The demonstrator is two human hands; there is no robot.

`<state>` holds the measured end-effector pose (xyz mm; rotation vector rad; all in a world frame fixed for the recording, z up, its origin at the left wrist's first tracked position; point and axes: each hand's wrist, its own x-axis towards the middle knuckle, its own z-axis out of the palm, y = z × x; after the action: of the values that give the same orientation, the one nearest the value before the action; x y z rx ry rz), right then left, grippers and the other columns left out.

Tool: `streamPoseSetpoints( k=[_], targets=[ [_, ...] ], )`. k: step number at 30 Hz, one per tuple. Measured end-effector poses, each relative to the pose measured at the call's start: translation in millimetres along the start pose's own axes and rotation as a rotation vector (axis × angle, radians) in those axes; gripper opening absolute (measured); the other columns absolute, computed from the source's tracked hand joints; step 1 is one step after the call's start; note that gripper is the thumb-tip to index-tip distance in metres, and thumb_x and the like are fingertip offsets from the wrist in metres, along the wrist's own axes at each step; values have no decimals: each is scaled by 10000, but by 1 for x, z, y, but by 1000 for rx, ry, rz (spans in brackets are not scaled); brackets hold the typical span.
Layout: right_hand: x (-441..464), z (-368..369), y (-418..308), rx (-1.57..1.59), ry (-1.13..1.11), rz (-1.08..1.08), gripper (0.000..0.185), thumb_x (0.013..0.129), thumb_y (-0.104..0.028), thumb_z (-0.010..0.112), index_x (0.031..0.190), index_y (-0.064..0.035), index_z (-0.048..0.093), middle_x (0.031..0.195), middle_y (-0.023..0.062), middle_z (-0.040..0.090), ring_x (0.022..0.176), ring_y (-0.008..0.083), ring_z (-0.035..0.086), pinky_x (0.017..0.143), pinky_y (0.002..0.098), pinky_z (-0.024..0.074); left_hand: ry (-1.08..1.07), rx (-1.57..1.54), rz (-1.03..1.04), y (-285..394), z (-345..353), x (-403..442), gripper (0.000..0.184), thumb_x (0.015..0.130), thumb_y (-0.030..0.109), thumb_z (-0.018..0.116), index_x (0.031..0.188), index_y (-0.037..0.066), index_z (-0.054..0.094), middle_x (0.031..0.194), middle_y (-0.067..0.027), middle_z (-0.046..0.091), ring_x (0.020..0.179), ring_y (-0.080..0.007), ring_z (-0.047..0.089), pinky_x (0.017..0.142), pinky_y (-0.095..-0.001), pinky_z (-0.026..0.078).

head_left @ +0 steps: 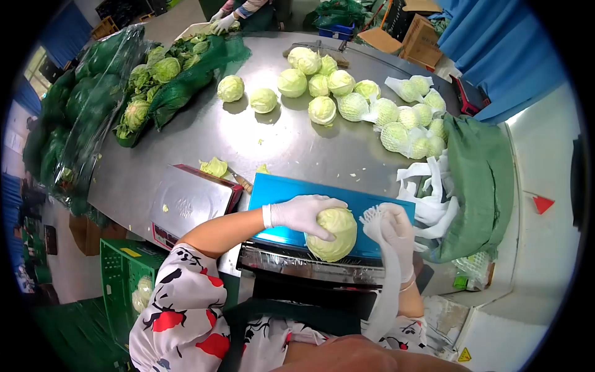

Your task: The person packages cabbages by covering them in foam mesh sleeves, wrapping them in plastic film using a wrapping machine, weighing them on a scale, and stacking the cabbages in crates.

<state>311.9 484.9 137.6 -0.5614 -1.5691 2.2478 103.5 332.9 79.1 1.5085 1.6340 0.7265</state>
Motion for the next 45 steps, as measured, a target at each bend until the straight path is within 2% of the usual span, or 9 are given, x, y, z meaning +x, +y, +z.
streamPoseSetpoints(
  k=[6,13,17,21,23,31,35,38,45],
  targets=[
    [-48,29,20,-136,60,-204,462,933,13,624,1370,45,479,1119,81,614,1024,133,591,914,272,491,329,-320,321,63,41,-36,774,908,227,655,1559,61,272,1581,-173,325,1491,-306,258,1215,-410,188],
    [-87,13,3,274,53,-35,405,914,7,631,1302,58,527,1160,140,628,989,155,612,903,282,500,538,-1286,328,101,101,-68,104,1011,115,570,1063,25,563,1082,-64,625,1035,-144,598,960,-311,469],
    [-118,11,40,-664,-164,-408,328,849,-144,690,1142,-3,645,1069,90,689,897,200,651,800,326,523,259,-1699,339,97,89,-91,143,1038,183,533,1114,61,535,936,0,592,824,-89,594,741,-229,507],
    [-132,11,43,-44,-546,360,221,909,-141,643,1050,21,698,1062,38,686,910,147,642,798,312,519,100,-1565,45,96,105,-113,201,1025,191,543,1174,58,567,978,2,629,855,-89,619,726,-264,504],
    [-124,26,10,-234,-414,-56,312,1017,-209,505,1088,41,677,1054,85,692,906,162,653,834,290,513,129,-386,193,101,126,-121,201,993,161,549,1137,34,610,951,-2,646,872,-128,629,762,-300,514],
    [-142,-9,77,683,-179,180,502,1058,-300,428,1385,80,452,1371,130,567,1203,229,588,1076,362,431,208,-1379,310,83,118,-141,524,1089,344,358,1384,-61,511,1260,-161,653,1206,-231,588,1098,-384,388],
    [-116,-38,71,-545,-162,143,185,893,-142,704,963,29,724,908,17,708,827,73,618,736,226,496,331,-1205,73,56,123,-143,345,1001,195,571,1259,-23,643,1128,-87,715,1014,-132,653,916,-284,510],
    [-76,-31,73,-592,389,-81,248,947,-195,681,826,22,676,673,-14,611,602,48,467,557,270,404,807,-717,-247,38,119,-114,289,949,156,660,1180,-12,702,964,-50,734,895,-107,662,851,-269,522],
    [43,-36,134,-733,306,182,782,1022,-596,291,1019,83,679,1002,314,680,996,417,642,927,434,464,914,-963,-387,-49,99,-12,597,1056,449,421,1183,-95,632,1098,-140,698,1002,-180,641,893,-302,498]
  ],
)
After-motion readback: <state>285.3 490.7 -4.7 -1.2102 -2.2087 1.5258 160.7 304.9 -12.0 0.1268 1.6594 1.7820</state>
